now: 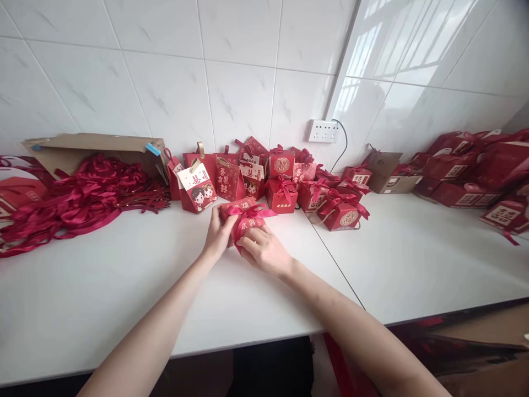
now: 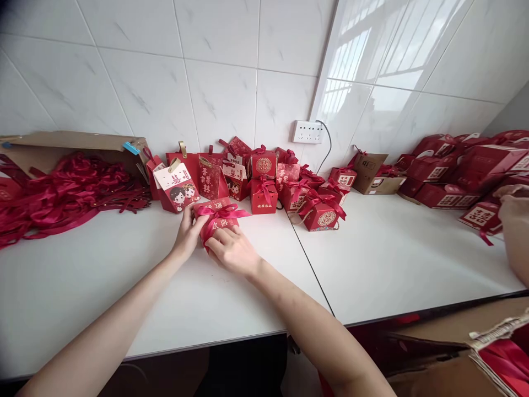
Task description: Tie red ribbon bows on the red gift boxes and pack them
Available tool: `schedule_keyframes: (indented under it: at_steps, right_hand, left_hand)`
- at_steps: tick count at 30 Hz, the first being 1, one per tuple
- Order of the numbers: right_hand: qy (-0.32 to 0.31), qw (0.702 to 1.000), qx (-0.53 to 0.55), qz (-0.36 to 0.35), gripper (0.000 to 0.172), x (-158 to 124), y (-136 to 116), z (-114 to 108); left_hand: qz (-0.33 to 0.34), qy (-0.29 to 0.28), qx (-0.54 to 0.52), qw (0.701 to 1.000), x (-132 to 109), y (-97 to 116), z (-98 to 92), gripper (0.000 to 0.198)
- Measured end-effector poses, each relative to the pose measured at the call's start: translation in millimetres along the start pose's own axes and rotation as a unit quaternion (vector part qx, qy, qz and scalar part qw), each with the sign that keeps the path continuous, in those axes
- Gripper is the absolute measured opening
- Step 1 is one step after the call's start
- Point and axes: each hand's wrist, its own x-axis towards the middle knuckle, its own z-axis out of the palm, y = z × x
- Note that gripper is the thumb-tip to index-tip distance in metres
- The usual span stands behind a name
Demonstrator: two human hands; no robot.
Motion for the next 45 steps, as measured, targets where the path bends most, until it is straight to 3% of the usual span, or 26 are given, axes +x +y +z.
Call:
schedule_keyframes:
  at_steps: [5, 9, 13, 15, 19, 21, 24, 27, 34, 38, 45]
  right_hand:
    - [-0.006, 1.000, -0.013, -0.017, 0.020, 0, -5, 3]
    - [0.000, 1.000, 0.003, -0.028, 0.021, 1, -9, 2]
    - [0.035, 0.991, 0.117, -0.053, 0.024, 1, -10, -4]
    - [0.076, 0.980, 0.184, 0.000, 0.023, 1, -5, -11]
    - [0.168, 0.928, 0.205, 0.260, 0.018, 0, 18, -22]
    - [0.138, 0.895, 0.217, 0.363, 0.019, 0, 31, -23]
    - [0.021, 0.848, 0.318, 0.424, 0.032, 0, 42, -21]
    - [-0.033, 0.787, 0.443, 0.428, 0.041, 0, 43, -19]
    - [-0.058, 0.701, 0.584, 0.406, 0.049, 2, 40, -20]
    - [-0.064, 0.681, 0.602, 0.412, 0.048, 3, 41, -21]
    - [-0.113, 0.697, 0.584, 0.400, 0.042, 3, 42, -27]
  left_hand:
    - [0.024, -0.024, -0.032, 0.999, -1, -3, -1.8, 0.030]
    - [0.025, -0.063, -0.033, 0.997, -4, -2, -2.5, 0.042]
    - [0.010, -0.084, -0.032, 0.996, -4, 1, -2.5, 0.046]
    - [0.009, -0.081, -0.035, 0.996, -4, 2, -2.8, 0.043]
    - [-0.002, -0.087, -0.035, 0.996, -2, 0, -3.3, 0.042]
    - [-0.006, -0.096, -0.032, 0.995, -2, -1, -3.5, 0.043]
    - [0.008, -0.096, -0.024, 0.995, -1, 0, -4.8, 0.048]
    - [0.045, -0.089, 0.009, 0.995, -1, 3, -8.6, 0.054]
    - [0.146, -0.108, 0.116, 0.976, 0, 11, -18.2, 0.022]
    - [0.145, -0.120, 0.171, 0.967, 1, 16, -18.8, 0.020]
    - [0.140, -0.121, 0.189, 0.964, -2, 22, -16.6, 0.010]
